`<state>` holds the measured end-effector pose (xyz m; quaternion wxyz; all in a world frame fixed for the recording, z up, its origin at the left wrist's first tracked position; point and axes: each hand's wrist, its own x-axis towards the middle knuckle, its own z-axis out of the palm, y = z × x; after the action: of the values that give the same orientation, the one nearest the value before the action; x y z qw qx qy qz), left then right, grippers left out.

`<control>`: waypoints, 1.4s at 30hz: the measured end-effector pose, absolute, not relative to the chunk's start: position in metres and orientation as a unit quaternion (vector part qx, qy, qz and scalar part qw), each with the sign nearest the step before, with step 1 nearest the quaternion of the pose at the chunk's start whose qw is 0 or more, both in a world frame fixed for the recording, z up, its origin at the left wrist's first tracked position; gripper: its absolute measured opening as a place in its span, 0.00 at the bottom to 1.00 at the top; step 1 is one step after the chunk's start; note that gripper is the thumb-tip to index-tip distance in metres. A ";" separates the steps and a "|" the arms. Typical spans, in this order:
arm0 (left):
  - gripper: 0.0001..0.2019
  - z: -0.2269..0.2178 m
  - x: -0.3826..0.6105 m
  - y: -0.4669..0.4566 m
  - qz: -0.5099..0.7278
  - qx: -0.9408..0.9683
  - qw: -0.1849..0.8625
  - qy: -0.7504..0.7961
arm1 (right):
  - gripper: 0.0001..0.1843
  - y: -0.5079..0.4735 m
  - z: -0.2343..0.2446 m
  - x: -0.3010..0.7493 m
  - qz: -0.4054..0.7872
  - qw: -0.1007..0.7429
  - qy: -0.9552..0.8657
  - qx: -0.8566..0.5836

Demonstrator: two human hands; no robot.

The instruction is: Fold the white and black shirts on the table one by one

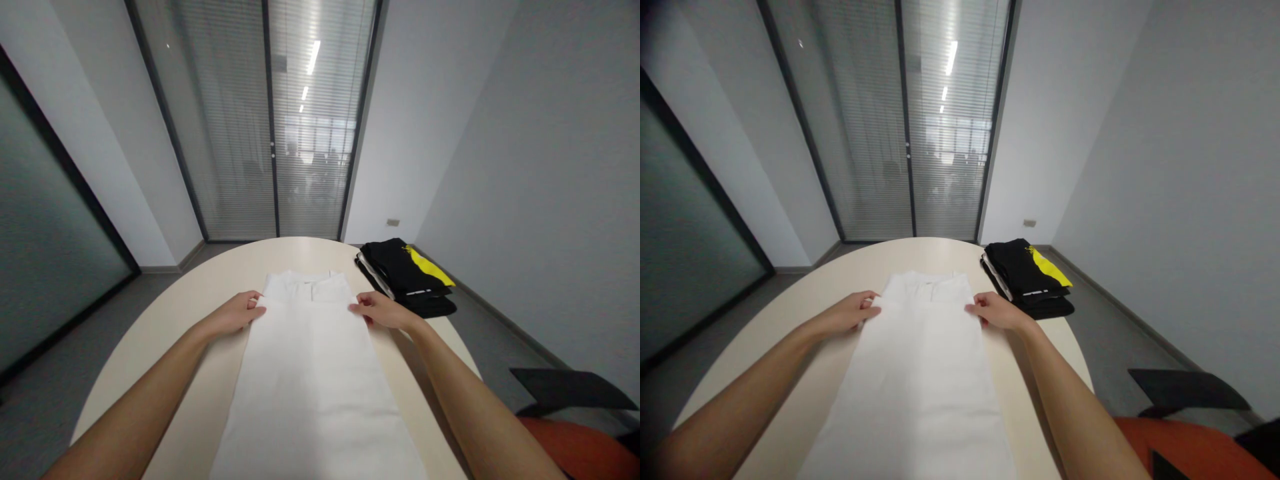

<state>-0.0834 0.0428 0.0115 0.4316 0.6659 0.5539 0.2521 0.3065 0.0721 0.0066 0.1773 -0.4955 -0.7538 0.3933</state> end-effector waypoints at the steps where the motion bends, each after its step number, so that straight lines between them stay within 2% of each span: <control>1: 0.23 0.011 -0.083 0.043 0.251 0.667 0.436 0.550 | 0.26 0.072 0.006 0.306 0.389 0.178 -0.754 -0.498; 6: 0.22 0.010 -0.080 0.045 0.291 0.662 0.429 0.541 | 0.22 0.075 0.002 0.302 0.375 0.206 -0.755 -0.496; 15: 0.22 0.024 -0.079 0.050 0.366 0.661 0.405 0.515 | 0.19 0.071 0.020 0.300 0.439 0.283 -0.709 -0.474; 19: 0.23 0.039 -0.081 0.063 0.391 0.636 0.436 0.502 | 0.16 0.078 0.033 0.296 0.437 0.342 -0.695 -0.458; 24: 0.25 0.054 -0.080 0.092 0.453 0.597 0.446 0.489 | 0.19 0.113 0.034 0.287 0.398 0.437 -0.667 -0.453; 26: 0.27 0.047 -0.078 0.108 0.480 0.588 0.423 0.494 | 0.20 0.130 0.025 0.283 0.381 0.459 -0.652 -0.468; 31: 0.26 -0.004 -0.074 0.133 0.459 0.572 0.352 0.582 | 0.21 0.151 -0.012 0.280 0.340 0.395 -0.632 -0.574; 34: 0.25 -0.029 -0.074 0.134 0.458 0.571 0.347 0.586 | 0.23 0.150 -0.028 0.283 0.334 0.398 -0.643 -0.563; 38: 0.22 -0.032 -0.074 0.132 0.476 0.579 0.343 0.566 | 0.19 0.150 -0.035 0.288 0.301 0.414 -0.685 -0.518; 42: 0.26 -0.018 -0.073 0.138 0.523 0.567 0.330 0.544 | 0.21 0.162 -0.034 0.286 0.249 0.475 -0.678 -0.503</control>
<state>-0.0733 0.1382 -0.0178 0.3304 0.5672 0.5437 0.5229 0.2859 0.1618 -0.0339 0.4745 -0.5034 -0.6778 0.2491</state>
